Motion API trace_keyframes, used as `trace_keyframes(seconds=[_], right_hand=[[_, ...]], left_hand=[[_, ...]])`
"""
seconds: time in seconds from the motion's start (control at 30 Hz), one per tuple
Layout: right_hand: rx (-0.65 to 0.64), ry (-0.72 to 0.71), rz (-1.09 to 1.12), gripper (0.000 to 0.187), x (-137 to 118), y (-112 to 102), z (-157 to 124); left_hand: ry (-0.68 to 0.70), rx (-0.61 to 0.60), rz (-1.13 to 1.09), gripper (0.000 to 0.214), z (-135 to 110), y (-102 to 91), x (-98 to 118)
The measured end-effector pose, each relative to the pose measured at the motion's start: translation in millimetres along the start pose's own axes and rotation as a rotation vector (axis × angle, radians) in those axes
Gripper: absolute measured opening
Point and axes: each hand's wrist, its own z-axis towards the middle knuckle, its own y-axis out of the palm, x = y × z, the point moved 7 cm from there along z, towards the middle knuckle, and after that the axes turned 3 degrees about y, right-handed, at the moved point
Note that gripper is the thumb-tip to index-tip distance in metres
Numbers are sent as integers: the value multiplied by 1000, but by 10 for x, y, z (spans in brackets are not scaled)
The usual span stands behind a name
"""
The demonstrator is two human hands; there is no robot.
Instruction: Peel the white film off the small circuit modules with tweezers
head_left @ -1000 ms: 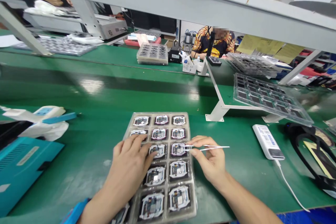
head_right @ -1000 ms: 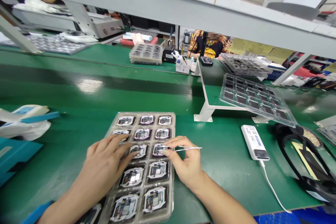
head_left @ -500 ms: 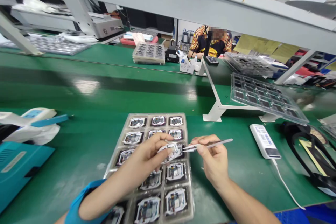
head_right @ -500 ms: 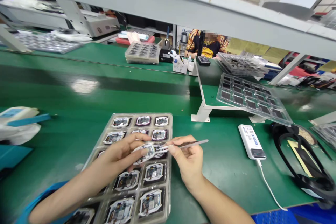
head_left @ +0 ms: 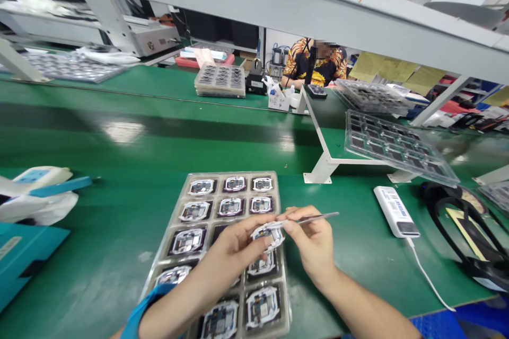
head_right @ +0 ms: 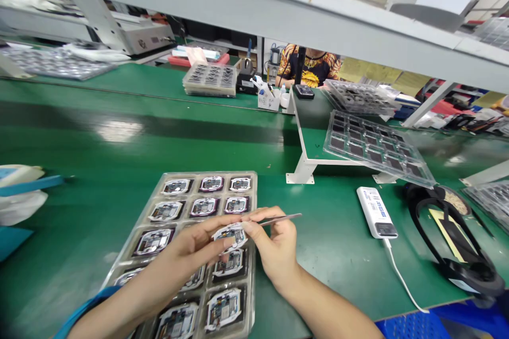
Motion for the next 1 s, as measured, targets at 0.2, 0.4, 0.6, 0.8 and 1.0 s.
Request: trace_keyframes(seconds=[0.2, 0.4, 0.6, 0.8, 1.0], right_hand=[[-43, -50, 19, 12, -35, 40, 7], [-79, -141, -80, 16, -99, 71, 5], [-115, -223, -164, 15, -149, 88, -12], [-235, -520, -368, 8, -425, 173, -91], [-316, -605, -435, 12, -489, 210, -119]], left_hand=[[-45, 72, -91, 34, 12, -50, -154], [-61, 94, -91, 28, -4, -60, -116], [-96, 76, -119, 25, 9, -33, -76], [-151, 107, -136, 24, -16, -67, -76], [-159, 97, -136, 22, -45, -74, -67]])
